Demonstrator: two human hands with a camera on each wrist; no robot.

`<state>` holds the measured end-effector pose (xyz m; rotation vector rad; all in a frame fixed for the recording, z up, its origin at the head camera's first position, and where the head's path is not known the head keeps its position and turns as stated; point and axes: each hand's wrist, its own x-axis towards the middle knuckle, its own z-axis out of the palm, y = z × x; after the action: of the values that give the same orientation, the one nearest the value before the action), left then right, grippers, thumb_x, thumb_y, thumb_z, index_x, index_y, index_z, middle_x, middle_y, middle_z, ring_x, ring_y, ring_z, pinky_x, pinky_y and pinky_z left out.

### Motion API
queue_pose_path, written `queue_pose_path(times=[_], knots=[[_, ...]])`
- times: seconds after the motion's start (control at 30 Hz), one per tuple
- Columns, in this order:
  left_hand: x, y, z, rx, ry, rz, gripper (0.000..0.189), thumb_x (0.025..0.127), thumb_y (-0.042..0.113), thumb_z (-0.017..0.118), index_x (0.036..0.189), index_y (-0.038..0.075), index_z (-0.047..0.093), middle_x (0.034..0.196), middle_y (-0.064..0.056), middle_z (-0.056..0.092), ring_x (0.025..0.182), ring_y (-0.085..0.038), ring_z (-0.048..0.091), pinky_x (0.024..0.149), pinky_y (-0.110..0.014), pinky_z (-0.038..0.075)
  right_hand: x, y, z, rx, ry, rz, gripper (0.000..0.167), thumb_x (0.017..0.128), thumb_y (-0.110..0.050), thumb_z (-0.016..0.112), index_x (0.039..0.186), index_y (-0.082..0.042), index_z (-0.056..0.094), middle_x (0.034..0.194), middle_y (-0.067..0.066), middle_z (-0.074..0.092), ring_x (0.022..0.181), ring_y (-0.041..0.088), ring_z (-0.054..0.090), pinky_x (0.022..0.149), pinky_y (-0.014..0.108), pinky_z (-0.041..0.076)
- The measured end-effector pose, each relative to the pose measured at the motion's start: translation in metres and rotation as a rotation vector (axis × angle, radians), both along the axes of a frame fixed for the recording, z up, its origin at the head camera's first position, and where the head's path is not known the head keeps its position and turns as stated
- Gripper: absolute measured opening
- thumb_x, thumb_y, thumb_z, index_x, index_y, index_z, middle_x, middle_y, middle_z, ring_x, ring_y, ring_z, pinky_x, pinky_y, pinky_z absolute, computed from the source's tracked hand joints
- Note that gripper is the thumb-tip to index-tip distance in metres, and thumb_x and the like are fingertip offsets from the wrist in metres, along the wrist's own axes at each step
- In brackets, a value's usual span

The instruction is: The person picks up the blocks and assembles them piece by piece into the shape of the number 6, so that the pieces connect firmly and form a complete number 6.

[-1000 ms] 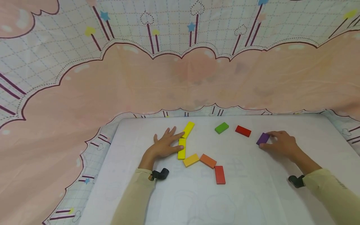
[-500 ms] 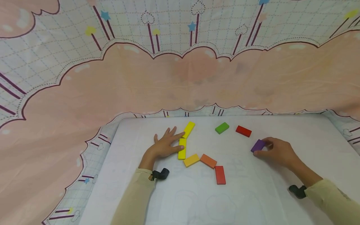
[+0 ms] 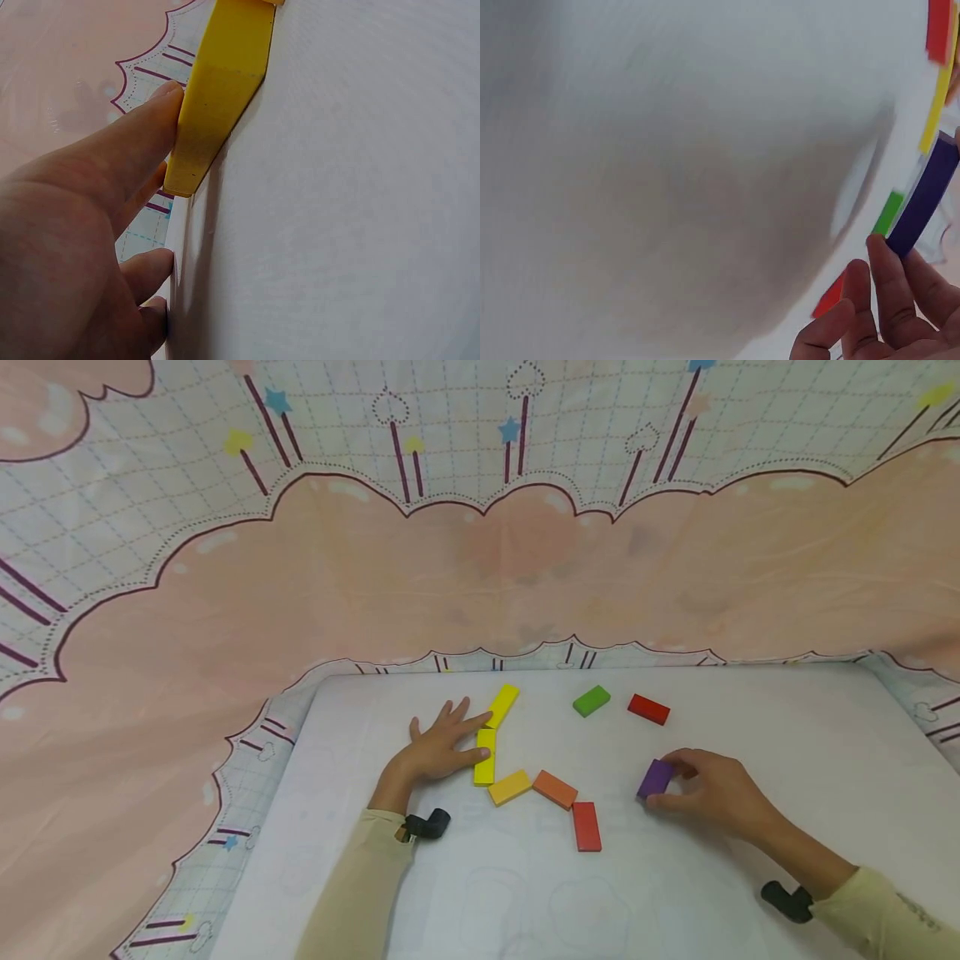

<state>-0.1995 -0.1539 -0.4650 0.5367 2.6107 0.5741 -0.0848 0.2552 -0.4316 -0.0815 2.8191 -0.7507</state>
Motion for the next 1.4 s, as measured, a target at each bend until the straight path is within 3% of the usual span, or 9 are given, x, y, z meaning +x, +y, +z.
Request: queue_pose_path(times=[0.4,0.6,0.87,1.17,1.4], knots=[[0.0,0.0,0.0,-0.008,-0.007,-0.003,0.07,0.097,0.06,0.057,0.16,0.044,0.029,0.174,0.002,0.003,0.161,-0.027,-0.008,0.116,-0.076,-0.012,0.027,-0.048,0.008,0.006,-0.045,0.063,0.063,0.067,-0.058,0.09,0.107,-0.014,0.069,0.097,-0.002,0.069,0.091,0.015,0.062,0.073,0.032,0.058],[-0.001,0.0,-0.001,-0.014,-0.004,-0.004,0.071,0.097,0.061,0.056,0.16,0.044,0.029,0.174,0.001,0.003,0.161,-0.028,-0.008,0.116,-0.076,-0.012,0.043,-0.071,0.011,0.091,-0.048,0.09,0.058,0.065,-0.063,0.088,0.098,-0.021,0.068,0.091,-0.008,0.065,0.086,0.01,0.058,0.074,0.031,0.055],[-0.001,0.0,-0.001,-0.014,0.0,-0.009,0.071,0.097,0.061,0.056,0.16,0.044,0.029,0.174,0.001,0.003,0.161,-0.028,-0.007,0.116,-0.077,-0.011,0.055,-0.09,0.008,0.217,0.026,0.19,0.052,0.065,-0.07,0.083,0.088,-0.029,0.061,0.079,-0.017,0.054,0.076,0.004,0.047,0.073,0.032,0.043],[-0.001,-0.001,-0.002,-0.01,0.002,-0.011,0.07,0.097,0.061,0.056,0.16,0.044,0.028,0.174,0.001,0.003,0.161,-0.028,-0.007,0.116,-0.077,-0.011,0.065,-0.102,0.006,0.272,0.09,0.31,0.061,0.065,-0.086,0.071,0.086,-0.03,0.059,0.072,-0.019,0.049,0.071,-0.001,0.044,0.071,0.033,0.036],[-0.001,-0.001,-0.002,-0.013,-0.002,-0.009,0.071,0.097,0.062,0.056,0.16,0.044,0.028,0.174,0.001,0.003,0.161,-0.029,-0.008,0.115,-0.077,-0.012,0.068,-0.107,-0.002,0.315,0.11,0.31,0.07,0.062,-0.095,0.062,0.086,-0.03,0.062,0.071,-0.02,0.052,0.069,-0.004,0.045,0.072,0.032,0.035]])
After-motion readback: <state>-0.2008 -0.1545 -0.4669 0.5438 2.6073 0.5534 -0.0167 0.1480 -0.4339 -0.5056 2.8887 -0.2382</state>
